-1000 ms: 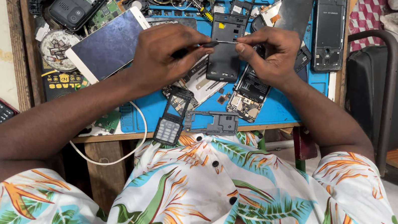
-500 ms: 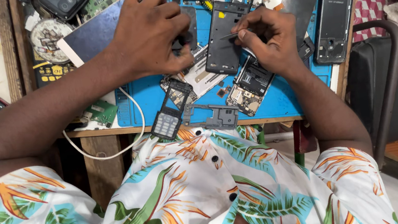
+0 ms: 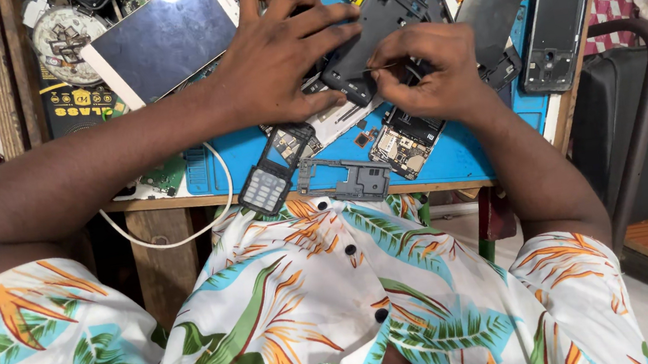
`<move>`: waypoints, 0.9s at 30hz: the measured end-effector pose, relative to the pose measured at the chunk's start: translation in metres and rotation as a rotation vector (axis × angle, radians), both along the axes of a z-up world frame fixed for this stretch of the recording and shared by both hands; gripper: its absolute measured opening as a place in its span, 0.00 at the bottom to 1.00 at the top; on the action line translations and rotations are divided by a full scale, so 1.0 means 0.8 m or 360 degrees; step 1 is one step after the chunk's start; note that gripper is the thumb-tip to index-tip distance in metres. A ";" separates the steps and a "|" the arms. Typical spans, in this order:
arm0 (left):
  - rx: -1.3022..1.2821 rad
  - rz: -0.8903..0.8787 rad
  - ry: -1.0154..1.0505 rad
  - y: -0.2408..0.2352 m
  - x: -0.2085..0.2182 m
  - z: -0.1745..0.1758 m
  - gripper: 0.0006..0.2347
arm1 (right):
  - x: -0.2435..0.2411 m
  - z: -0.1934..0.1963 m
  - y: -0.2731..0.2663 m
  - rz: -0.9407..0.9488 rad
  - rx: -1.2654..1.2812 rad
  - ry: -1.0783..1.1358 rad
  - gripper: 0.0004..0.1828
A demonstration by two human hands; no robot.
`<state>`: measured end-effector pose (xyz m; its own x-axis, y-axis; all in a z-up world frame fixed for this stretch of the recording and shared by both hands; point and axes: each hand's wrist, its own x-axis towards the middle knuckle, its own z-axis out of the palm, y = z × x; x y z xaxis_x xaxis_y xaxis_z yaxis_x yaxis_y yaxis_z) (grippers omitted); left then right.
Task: The person disassembles and reassembles a mobile phone using a screwdriver and a prying tool. They remove the back cover, unscrew internal components, and manipulate small parts on a cluttered workbench filled with other phone parts and tools.
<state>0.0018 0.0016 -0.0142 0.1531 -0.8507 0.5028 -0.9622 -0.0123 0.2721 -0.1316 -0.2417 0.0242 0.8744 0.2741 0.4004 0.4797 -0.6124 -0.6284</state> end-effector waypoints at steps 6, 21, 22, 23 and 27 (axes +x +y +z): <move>0.0092 -0.0163 0.0246 0.000 0.007 0.009 0.35 | -0.001 0.003 0.011 0.0063 -0.0338 -0.0252 0.12; -0.0009 -0.0130 0.0070 -0.003 0.009 -0.006 0.30 | 0.000 0.002 0.012 0.0113 -0.0504 -0.0145 0.16; 0.0004 -0.0127 0.0070 -0.002 0.008 -0.007 0.30 | 0.000 0.003 0.013 0.0128 -0.0511 -0.0138 0.17; 0.0016 -0.0124 0.0070 -0.001 0.008 -0.008 0.30 | -0.001 0.003 0.014 0.0144 -0.0518 -0.0131 0.18; 0.0026 -0.0133 0.0078 -0.002 0.009 -0.008 0.30 | -0.001 0.004 0.018 0.0121 -0.0592 -0.0152 0.17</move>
<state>0.0090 -0.0001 -0.0206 0.1057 -0.8695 0.4824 -0.9455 0.0624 0.3195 -0.1327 -0.2269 0.0270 0.8095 0.4784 0.3403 0.5782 -0.7503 -0.3205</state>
